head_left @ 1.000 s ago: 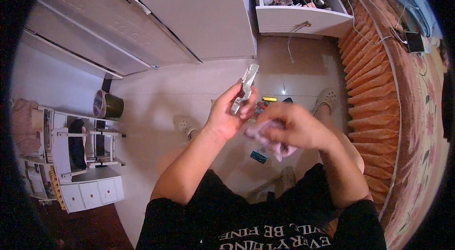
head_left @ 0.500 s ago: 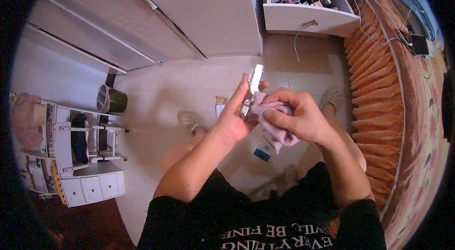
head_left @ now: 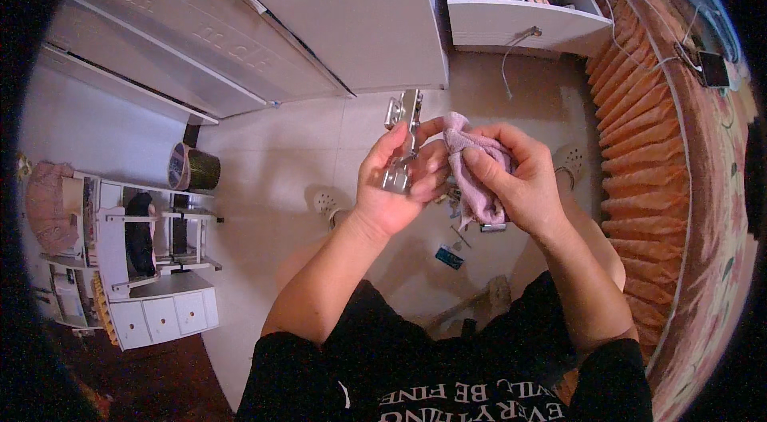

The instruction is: The person sits on the floor and wipes various small items with a pink cloth, including a white cable, a wristwatch, scissors, a metal hinge, a gray rectangular object, a small box, and a beaded bracelet. The person places some items into a nearby drawer and puts the bracelet on their wrist.

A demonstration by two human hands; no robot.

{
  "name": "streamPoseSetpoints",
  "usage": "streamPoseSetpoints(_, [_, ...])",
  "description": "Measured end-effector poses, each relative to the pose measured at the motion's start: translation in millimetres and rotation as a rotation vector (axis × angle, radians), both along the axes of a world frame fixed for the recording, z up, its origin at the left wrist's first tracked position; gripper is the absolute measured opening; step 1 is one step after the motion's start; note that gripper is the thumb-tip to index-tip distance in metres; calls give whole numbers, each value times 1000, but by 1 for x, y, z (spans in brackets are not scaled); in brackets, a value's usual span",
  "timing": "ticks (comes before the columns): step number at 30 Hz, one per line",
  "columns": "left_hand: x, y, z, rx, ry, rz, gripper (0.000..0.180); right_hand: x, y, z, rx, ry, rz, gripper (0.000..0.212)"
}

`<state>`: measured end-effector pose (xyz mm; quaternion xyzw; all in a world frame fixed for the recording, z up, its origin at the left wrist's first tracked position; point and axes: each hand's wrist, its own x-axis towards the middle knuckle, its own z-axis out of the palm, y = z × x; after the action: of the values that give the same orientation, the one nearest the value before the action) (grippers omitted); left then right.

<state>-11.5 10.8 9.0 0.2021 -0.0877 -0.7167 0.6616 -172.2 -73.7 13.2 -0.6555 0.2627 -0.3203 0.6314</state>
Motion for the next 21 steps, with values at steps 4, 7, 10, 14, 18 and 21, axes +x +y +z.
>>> streamPoseSetpoints(4, [-8,-1,5,132,-84,151,50,7,8,-5,-105,-23,-29,23])
streamPoseSetpoints(7, [-17,-6,-3,135,-47,113,59,13,21,-1,-167,123,21,26])
streamPoseSetpoints(10, [-25,-7,-8,153,-68,136,63,21,35,-11,-411,85,15,24])
streamPoseSetpoints(14, [-3,-12,-12,4,-40,140,65,9,21,-2,-387,55,301,21])
streamPoseSetpoints(18, [-8,-13,6,54,-194,204,68,11,18,-5,-24,-2,125,21])
streamPoseSetpoints(21, [-17,-9,6,66,-315,181,71,17,20,-3,249,-125,153,24])
